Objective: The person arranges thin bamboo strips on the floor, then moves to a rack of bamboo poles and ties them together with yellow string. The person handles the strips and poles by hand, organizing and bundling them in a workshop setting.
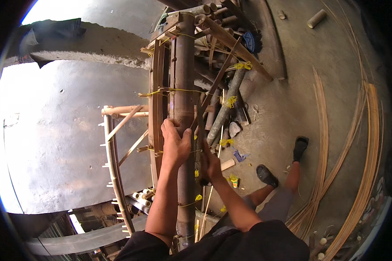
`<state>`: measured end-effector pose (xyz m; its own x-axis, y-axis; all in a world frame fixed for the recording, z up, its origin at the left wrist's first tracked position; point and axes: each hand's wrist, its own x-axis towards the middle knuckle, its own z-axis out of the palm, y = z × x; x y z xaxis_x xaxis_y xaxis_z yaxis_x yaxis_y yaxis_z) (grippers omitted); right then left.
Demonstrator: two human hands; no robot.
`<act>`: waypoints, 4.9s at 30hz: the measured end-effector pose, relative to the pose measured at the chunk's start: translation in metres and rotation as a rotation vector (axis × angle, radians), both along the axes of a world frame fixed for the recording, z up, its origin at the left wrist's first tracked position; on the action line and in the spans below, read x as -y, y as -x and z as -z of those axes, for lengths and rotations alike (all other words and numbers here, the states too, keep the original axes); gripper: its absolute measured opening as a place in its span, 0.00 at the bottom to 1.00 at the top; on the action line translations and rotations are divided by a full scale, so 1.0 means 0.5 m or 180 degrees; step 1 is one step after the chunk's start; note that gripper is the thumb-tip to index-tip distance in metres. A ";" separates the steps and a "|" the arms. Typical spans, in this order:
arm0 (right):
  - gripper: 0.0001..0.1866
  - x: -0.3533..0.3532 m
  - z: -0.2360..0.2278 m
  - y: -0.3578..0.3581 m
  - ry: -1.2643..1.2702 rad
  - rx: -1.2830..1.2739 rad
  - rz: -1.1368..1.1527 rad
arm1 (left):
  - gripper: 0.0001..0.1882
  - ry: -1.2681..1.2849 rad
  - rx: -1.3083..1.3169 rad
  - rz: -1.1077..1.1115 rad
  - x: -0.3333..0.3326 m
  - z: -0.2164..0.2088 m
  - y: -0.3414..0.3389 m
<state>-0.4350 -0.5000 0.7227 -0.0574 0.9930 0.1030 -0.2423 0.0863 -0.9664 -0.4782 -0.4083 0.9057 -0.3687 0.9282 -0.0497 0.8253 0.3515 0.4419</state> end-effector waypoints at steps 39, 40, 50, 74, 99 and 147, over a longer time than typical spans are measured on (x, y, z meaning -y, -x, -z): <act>0.33 -0.165 -0.046 -0.235 0.1092 -0.0985 0.1208 | 0.39 -0.0387 -0.1399 -0.0104 -0.019 0.057 -0.048; 0.33 -0.204 -0.065 -0.272 0.1051 -0.0896 0.1381 | 0.38 -0.0504 -0.1281 -0.0168 -0.020 0.058 -0.048; 0.40 -0.607 -0.352 -0.407 0.1460 -0.0523 -0.0484 | 0.32 -0.0520 -0.0962 -0.0497 -0.005 0.034 -0.043; 0.25 -1.383 -0.390 0.149 -0.2621 0.4832 -0.2794 | 0.30 -0.0835 -0.0292 -0.1598 -0.063 -0.025 -0.053; 0.22 -1.575 -0.234 0.573 -0.3286 0.3822 -0.2254 | 0.15 -0.2089 -0.0478 -0.5384 -0.023 -0.036 -0.414; 0.36 1.658 0.857 -0.242 -0.5699 0.2978 -0.6152 | 0.21 -0.3567 0.2496 -0.7393 1.959 0.929 -0.935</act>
